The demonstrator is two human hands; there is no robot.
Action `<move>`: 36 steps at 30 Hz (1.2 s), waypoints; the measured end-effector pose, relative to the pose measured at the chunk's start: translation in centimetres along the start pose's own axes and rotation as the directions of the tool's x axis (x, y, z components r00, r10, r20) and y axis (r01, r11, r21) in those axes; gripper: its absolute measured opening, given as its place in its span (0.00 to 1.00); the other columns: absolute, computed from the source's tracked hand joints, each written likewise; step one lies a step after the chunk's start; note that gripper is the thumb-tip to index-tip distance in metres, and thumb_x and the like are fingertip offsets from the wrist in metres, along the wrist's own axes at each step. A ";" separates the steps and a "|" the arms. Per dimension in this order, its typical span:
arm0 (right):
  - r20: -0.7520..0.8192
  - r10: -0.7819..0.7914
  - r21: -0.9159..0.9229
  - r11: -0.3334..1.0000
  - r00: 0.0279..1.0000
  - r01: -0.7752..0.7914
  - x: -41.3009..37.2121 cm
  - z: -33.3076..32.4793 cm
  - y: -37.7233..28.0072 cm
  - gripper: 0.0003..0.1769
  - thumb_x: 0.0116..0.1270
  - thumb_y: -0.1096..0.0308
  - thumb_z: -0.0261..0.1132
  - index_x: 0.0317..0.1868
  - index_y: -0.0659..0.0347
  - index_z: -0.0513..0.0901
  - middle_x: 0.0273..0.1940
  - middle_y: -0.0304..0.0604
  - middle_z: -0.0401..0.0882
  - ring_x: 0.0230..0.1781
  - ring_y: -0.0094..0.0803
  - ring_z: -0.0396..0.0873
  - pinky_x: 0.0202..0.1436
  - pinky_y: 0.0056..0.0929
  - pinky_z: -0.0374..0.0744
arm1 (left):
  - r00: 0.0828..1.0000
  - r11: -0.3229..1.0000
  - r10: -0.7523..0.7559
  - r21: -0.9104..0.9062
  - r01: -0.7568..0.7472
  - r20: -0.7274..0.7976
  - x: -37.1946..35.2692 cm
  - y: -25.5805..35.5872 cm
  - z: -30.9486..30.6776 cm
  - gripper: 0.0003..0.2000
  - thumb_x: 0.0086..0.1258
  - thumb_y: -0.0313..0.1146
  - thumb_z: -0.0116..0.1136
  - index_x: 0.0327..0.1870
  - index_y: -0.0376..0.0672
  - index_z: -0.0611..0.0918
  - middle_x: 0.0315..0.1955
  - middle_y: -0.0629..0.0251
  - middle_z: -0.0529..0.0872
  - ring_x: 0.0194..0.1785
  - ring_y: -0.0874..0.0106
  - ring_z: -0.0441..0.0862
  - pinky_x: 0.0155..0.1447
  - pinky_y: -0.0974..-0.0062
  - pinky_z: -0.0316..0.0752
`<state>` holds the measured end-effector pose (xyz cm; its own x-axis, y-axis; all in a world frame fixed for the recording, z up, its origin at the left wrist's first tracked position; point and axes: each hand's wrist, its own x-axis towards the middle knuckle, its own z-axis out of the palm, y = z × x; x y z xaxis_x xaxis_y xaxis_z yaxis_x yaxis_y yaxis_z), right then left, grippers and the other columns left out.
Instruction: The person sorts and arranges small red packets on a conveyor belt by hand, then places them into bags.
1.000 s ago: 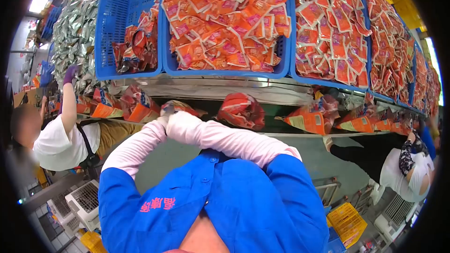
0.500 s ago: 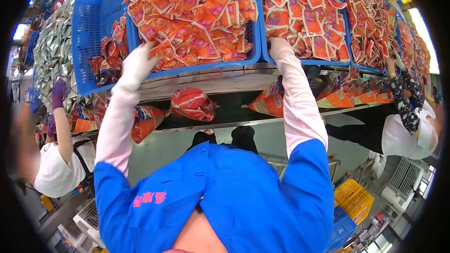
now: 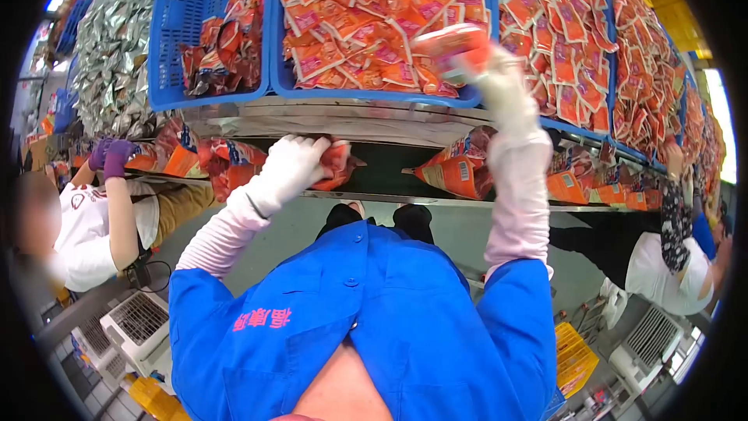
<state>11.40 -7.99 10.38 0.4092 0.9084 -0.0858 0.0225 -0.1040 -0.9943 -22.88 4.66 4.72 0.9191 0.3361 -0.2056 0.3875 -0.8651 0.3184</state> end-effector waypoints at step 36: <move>-0.431 -0.006 -0.901 0.063 0.902 -0.430 -0.7 -23.3 13.8 0.16 0.68 0.66 0.63 0.54 0.52 0.89 0.54 0.53 0.87 0.54 0.52 0.85 0.57 0.50 0.82 | 0.920 0.644 -0.299 -0.765 -0.001 -0.253 6.3 -0.3 -7.1 0.14 0.62 0.10 0.50 0.41 0.35 0.86 0.40 0.59 0.89 0.43 0.68 0.87 0.46 0.74 0.81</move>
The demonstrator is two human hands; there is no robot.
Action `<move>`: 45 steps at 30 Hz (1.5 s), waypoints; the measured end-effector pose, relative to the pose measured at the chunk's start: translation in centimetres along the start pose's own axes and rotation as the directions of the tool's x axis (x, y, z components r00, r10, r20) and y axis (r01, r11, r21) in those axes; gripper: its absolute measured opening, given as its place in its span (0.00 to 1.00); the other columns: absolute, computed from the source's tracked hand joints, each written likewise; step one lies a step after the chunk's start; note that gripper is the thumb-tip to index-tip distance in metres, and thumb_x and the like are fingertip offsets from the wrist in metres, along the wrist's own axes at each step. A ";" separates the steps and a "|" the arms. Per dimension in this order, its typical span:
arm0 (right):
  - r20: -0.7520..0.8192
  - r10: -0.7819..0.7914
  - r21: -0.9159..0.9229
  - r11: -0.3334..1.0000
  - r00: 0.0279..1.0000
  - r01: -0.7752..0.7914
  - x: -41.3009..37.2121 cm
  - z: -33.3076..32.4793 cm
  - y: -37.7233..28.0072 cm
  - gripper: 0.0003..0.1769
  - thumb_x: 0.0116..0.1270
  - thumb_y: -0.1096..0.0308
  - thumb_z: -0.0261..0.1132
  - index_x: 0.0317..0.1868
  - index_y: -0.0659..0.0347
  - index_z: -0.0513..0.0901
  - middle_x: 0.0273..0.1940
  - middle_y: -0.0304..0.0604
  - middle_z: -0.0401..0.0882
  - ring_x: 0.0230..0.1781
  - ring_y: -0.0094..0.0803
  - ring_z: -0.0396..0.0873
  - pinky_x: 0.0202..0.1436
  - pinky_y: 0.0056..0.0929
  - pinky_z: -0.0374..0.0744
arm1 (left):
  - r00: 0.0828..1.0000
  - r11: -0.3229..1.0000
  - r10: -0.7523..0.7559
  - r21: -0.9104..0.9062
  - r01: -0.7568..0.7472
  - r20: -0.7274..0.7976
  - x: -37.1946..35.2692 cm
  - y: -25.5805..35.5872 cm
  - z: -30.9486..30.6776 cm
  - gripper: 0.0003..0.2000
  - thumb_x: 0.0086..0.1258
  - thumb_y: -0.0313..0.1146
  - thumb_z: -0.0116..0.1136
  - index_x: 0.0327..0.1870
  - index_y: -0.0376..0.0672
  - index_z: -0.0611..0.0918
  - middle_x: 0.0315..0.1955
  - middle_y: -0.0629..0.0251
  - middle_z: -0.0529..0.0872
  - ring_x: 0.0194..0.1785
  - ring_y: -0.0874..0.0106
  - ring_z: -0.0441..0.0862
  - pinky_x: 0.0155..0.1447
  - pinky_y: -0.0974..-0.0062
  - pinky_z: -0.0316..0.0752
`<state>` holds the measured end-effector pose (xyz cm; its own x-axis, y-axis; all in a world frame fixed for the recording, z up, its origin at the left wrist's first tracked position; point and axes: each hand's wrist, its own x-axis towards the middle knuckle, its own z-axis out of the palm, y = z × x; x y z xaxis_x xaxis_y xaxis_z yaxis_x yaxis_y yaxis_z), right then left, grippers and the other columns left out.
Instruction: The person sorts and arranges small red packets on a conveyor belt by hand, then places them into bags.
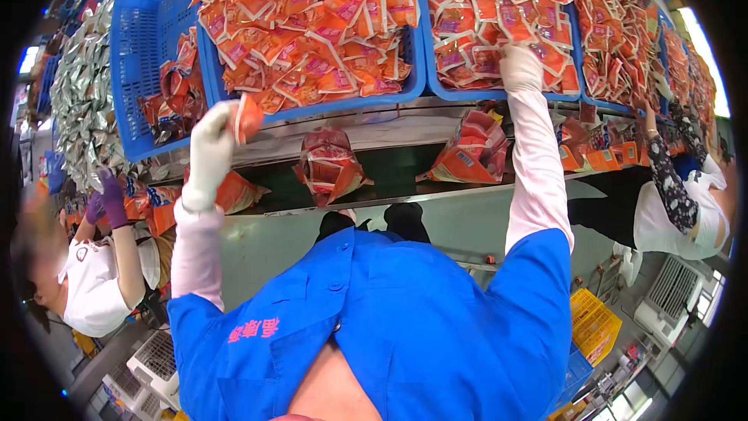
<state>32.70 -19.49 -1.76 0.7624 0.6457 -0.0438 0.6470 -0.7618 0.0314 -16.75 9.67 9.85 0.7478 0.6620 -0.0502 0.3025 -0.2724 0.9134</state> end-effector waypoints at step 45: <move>0.110 0.121 0.060 0.990 0.987 -0.128 -0.8 1.0 -3.0 0.15 0.70 0.64 0.63 0.54 0.48 0.90 0.48 0.58 0.88 0.54 0.52 0.86 0.60 0.46 0.82 | 0.950 0.839 0.279 0.517 -0.171 -0.139 6.2 -6.0 1.0 0.09 0.69 0.32 0.67 0.46 0.39 0.88 0.48 0.56 0.89 0.50 0.54 0.87 0.56 0.64 0.81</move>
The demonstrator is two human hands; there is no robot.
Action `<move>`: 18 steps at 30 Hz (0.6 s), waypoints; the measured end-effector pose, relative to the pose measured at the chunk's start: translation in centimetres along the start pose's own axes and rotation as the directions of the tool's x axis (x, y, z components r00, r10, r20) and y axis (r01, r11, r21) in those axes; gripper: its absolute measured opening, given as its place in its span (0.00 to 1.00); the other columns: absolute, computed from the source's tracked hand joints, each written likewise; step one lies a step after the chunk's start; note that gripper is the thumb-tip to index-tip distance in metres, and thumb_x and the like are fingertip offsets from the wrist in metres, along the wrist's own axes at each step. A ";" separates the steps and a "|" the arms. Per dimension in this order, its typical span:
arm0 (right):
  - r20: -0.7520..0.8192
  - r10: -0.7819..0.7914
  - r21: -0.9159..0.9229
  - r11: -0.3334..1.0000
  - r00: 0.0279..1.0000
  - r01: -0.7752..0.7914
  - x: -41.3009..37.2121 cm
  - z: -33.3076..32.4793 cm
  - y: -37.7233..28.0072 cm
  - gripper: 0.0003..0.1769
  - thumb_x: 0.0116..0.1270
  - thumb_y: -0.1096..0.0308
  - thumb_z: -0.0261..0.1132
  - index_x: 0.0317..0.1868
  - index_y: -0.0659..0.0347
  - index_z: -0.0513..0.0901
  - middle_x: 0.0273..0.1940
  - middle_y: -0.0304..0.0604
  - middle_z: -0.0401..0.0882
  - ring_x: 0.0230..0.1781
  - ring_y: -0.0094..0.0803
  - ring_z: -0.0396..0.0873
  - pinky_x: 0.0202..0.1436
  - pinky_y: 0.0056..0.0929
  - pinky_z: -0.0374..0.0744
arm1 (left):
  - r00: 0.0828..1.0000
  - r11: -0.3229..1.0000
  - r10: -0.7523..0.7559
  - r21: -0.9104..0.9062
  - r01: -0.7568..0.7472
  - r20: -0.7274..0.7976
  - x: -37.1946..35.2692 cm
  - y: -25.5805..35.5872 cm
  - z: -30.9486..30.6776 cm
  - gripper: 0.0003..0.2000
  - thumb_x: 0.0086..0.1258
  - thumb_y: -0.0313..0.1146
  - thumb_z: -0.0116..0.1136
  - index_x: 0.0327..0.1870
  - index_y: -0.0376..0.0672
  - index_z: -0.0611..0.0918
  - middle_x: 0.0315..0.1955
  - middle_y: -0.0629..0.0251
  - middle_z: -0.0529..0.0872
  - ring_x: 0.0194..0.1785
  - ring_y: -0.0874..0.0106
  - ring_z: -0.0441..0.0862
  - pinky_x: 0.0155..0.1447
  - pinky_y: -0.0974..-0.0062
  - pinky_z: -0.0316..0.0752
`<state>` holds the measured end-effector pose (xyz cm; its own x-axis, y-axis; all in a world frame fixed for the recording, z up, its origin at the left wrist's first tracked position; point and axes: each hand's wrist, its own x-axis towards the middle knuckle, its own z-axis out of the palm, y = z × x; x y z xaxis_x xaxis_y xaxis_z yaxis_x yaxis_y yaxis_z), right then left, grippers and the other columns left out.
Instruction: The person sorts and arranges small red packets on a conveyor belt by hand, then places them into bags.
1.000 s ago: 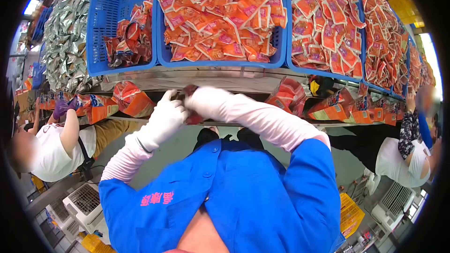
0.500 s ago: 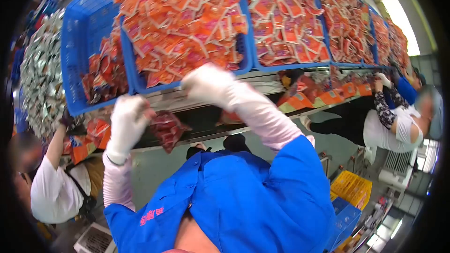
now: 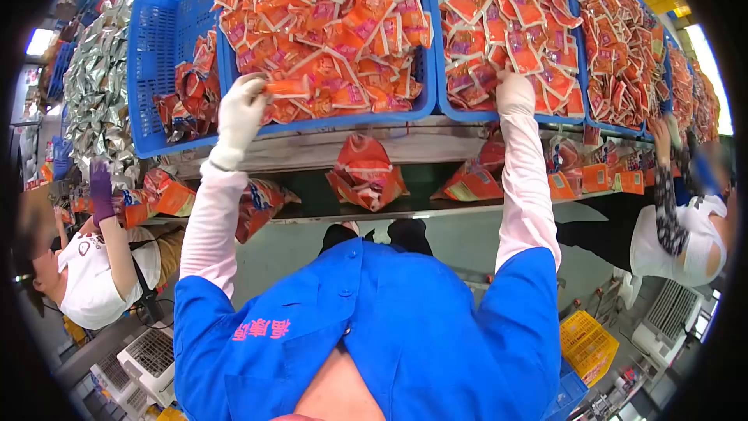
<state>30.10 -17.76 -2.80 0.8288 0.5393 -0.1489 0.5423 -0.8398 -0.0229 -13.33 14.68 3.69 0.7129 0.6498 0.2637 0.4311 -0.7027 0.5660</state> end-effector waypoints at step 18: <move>-0.014 -0.535 0.964 -0.232 0.845 -0.131 -18.1 -8.5 -27.4 0.17 0.71 0.70 0.72 0.58 0.62 0.84 0.46 0.35 0.88 0.45 0.20 0.84 0.49 0.25 0.83 | 0.791 0.965 0.135 0.102 -0.241 0.597 -11.1 7.9 -3.3 0.29 0.55 0.52 0.75 0.52 0.38 0.86 0.36 0.56 0.89 0.53 0.55 0.85 0.68 0.52 0.72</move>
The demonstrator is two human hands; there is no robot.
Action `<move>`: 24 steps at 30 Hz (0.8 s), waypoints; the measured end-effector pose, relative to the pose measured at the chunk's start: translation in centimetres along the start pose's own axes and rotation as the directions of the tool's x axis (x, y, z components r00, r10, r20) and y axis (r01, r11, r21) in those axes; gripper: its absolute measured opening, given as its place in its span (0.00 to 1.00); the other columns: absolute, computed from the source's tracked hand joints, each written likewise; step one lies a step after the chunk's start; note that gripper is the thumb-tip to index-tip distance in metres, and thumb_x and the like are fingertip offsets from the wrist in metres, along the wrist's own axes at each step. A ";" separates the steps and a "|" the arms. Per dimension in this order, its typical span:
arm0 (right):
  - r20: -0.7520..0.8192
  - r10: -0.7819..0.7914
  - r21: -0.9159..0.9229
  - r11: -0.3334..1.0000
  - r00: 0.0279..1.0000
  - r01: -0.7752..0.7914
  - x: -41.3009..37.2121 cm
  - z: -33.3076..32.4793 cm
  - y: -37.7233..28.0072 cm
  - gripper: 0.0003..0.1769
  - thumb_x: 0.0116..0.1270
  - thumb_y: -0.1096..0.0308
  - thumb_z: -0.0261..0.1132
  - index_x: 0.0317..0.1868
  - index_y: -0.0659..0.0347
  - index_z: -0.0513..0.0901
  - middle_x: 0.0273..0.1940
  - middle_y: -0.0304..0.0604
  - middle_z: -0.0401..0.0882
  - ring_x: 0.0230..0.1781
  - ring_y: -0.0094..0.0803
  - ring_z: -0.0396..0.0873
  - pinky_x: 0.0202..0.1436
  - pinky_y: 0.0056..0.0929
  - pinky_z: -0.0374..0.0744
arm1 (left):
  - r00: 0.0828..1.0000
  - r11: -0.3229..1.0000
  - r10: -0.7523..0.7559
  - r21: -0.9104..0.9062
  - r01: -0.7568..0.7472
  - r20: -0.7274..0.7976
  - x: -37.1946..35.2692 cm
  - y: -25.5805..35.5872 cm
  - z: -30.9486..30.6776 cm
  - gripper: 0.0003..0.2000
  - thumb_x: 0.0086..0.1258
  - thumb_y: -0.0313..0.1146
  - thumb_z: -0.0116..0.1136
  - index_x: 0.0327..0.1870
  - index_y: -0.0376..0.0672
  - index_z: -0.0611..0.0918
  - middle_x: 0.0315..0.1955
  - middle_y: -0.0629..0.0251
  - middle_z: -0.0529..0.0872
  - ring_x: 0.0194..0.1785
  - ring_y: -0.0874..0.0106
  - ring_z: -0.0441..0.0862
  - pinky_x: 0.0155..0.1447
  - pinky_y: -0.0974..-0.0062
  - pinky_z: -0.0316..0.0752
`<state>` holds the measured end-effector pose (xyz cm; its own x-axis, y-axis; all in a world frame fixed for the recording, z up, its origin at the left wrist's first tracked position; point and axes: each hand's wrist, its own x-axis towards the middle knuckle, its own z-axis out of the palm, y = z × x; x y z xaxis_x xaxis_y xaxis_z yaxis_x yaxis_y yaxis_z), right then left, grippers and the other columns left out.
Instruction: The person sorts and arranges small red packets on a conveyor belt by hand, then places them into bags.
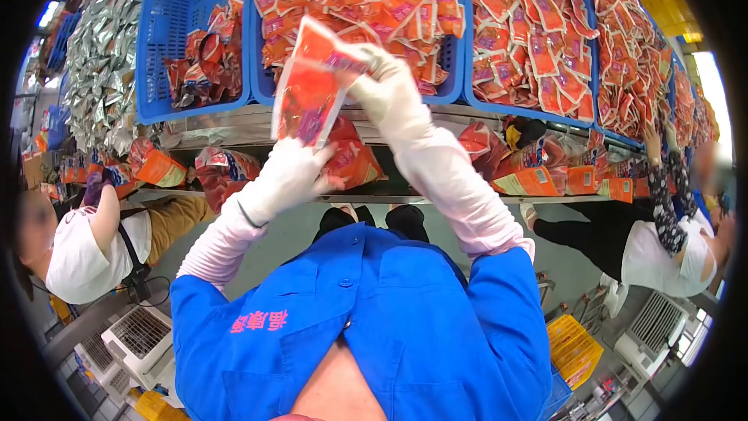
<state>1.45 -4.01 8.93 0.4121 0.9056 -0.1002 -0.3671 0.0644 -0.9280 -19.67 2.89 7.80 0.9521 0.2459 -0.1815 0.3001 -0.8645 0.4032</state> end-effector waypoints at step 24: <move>0.111 0.930 -0.977 0.038 0.350 0.211 2.3 14.9 6.1 0.13 0.61 0.62 0.71 0.43 0.59 0.91 0.42 0.52 0.91 0.43 0.44 0.90 0.46 0.44 0.87 | 0.909 0.943 0.287 0.254 -0.213 -0.303 -9.0 -6.6 1.9 0.04 0.54 0.31 0.62 0.29 0.46 0.86 0.26 0.69 0.82 0.38 0.68 0.84 0.69 0.50 0.76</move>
<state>-12.26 4.65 8.40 -0.2899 0.4239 -0.8581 0.8876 -0.2163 -0.4067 -30.34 5.53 5.06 0.9690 0.1079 0.2221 0.0653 -0.9794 0.1911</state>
